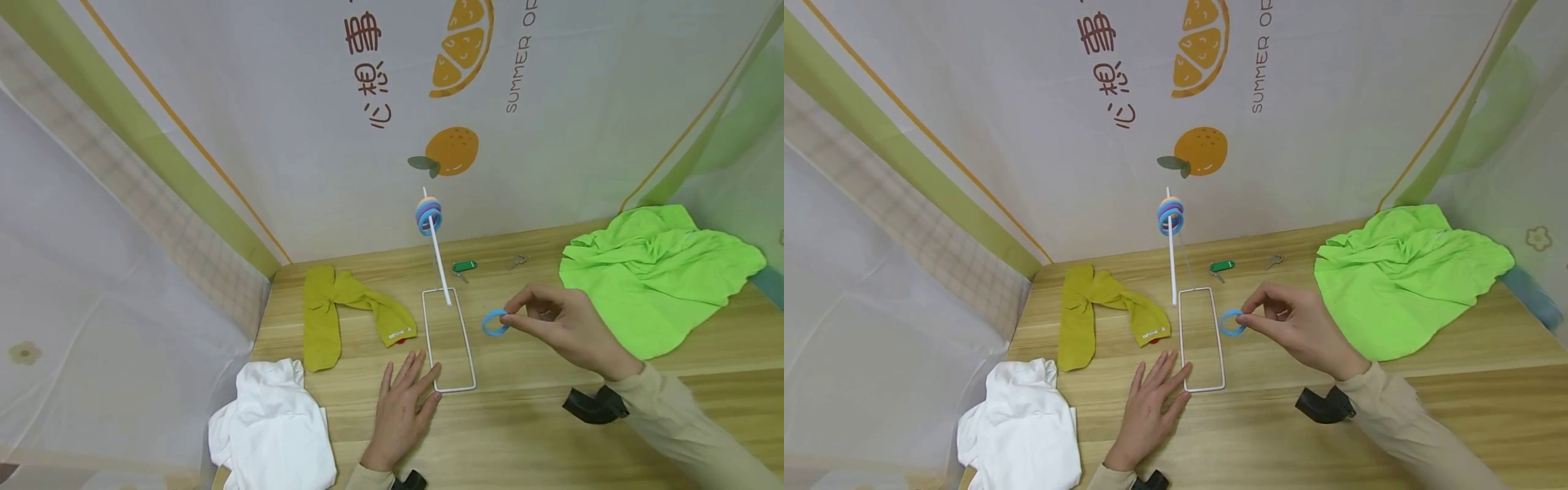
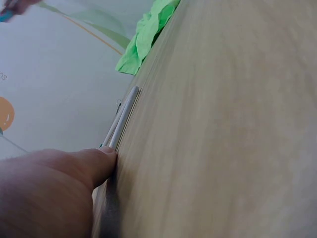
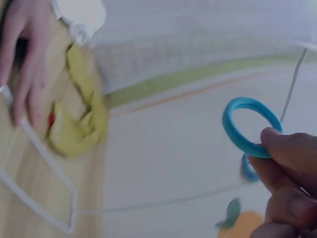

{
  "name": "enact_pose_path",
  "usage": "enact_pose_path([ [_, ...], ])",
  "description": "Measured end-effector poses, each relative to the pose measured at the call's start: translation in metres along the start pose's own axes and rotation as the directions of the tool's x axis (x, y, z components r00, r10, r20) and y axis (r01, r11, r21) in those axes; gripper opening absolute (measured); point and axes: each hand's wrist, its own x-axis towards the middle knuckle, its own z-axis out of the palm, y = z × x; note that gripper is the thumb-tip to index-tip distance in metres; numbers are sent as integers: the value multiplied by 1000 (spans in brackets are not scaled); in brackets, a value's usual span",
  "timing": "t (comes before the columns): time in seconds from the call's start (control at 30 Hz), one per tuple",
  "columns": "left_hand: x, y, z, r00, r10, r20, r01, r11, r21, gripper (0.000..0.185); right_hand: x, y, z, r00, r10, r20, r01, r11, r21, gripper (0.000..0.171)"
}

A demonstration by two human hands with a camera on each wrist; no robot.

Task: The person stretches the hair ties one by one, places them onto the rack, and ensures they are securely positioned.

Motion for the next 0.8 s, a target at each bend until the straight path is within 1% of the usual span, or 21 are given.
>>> enact_pose_path([
  [0.03,0,0,0,1000,-2,1,2,1000,-3,43,4,-6,2,999,-37,-5,37,998,40,23],
  [0.1,0,0,0,1000,-3,1,3,1000,-9,43,11,-18,6,993,-117,-22,119,985,126,27],
  [0.17,0,0,0,1000,-5,4,5,1000,-13,43,16,-29,10,979,-198,-53,205,959,195,29],
  [0.23,0,0,-1,1000,-6,7,6,1000,-14,43,21,-37,14,959,-270,-84,283,924,258,27],
  [0.33,0,0,-1,1000,-6,4,6,1000,-11,43,28,-46,20,934,-338,-115,356,882,308,19],
  [0.4,1,0,-1,1000,-3,1,3,1000,-8,43,33,-50,23,928,-352,-122,372,873,316,15],
  [0.57,1,-1,-1,1000,3,-6,-3,1000,-5,44,40,-54,29,933,-335,-131,359,885,295,19],
  [0.63,0,-1,-1,1000,2,-6,-2,1000,-4,44,42,-54,30,939,-317,-131,342,899,274,24],
  [0.8,0,-1,0,1000,-3,0,3,1000,0,45,44,-51,32,962,-247,-119,267,942,204,34],
])
